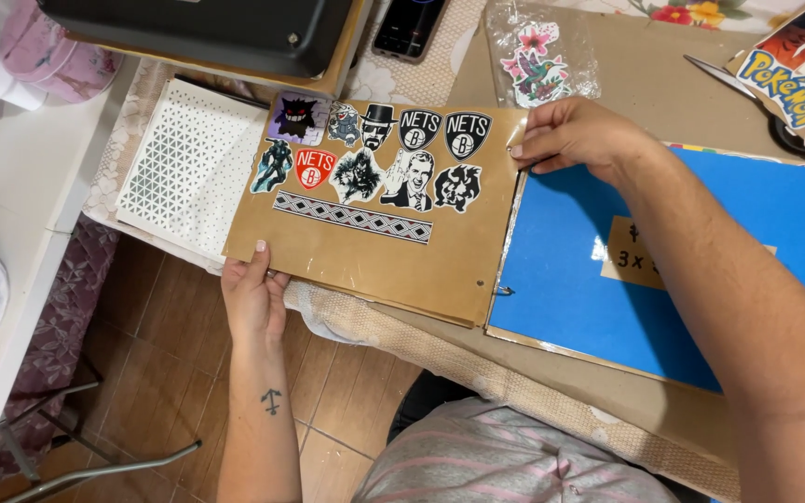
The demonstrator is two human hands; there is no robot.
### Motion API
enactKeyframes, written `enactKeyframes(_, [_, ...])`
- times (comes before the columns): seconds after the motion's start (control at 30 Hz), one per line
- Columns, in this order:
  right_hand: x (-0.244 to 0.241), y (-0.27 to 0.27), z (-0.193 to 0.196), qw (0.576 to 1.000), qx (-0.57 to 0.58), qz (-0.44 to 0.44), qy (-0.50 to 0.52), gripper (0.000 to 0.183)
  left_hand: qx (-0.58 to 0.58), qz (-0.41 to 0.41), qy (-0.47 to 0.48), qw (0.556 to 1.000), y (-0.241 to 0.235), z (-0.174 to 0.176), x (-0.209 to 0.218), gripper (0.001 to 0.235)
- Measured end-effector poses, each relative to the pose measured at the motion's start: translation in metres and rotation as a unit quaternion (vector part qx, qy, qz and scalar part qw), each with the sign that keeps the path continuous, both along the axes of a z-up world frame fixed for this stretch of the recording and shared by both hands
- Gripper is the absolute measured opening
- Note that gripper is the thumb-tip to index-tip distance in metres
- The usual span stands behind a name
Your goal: Organizing a collection of stickers in a binder, flipping through pages, and using a craft knife to adjust or point at specific stickers.
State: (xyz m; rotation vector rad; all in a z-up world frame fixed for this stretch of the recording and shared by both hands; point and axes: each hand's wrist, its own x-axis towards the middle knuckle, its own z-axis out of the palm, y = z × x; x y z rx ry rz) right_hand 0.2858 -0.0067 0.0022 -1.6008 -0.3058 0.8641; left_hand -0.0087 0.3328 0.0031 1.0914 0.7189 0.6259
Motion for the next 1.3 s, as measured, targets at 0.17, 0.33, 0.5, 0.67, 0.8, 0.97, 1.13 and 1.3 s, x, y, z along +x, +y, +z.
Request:
enactKeyframes(0.17, [-0.015, 0.007, 0.010, 0.992, 0.011, -0.027, -0.120, 0.062, 0.013, 0.022, -0.004, 1.000, 0.005, -0.010, -0.003, 0.035])
enactKeyframes(0.33, [-0.030, 0.007, 0.010, 0.897, -0.101, -0.056, -0.427, 0.042, 0.028, 0.027, -0.004, 0.999, 0.007, -0.013, -0.003, 0.039])
enactKeyframes(0.5, [-0.050, 0.011, 0.018, 0.648, -0.254, -0.047, -0.717, 0.009, 0.032, 0.028, -0.008, 0.999, 0.008, -0.012, -0.001, 0.040])
enactKeyframes(0.67, [-0.046, 0.026, -0.006, 0.632, -0.278, -0.093, -0.717, 0.003, 0.038, 0.022, -0.016, 0.999, 0.008, -0.003, 0.005, 0.042])
enactKeyframes(0.8, [-0.044, 0.026, -0.017, 0.646, -0.339, -0.086, -0.679, 0.006, 0.039, 0.026, -0.019, 0.999, 0.011, 0.001, 0.009, 0.047])
enactKeyframes(0.97, [-0.035, 0.032, -0.026, 0.725, -0.300, -0.042, -0.618, 0.007, 0.071, 0.041, -0.024, 0.996, 0.029, -0.019, 0.006, 0.055])
enactKeyframes(1.13, [-0.048, 0.029, -0.003, 0.711, -0.235, -0.039, -0.662, 0.018, 0.339, 0.096, 0.033, 0.935, -0.006, -0.009, -0.005, 0.078])
enactKeyframes(1.3, [-0.112, -0.005, 0.046, 0.718, -0.118, -0.023, -0.686, 0.033, 0.587, -0.119, 0.008, 0.801, -0.090, 0.016, 0.001, 0.079])
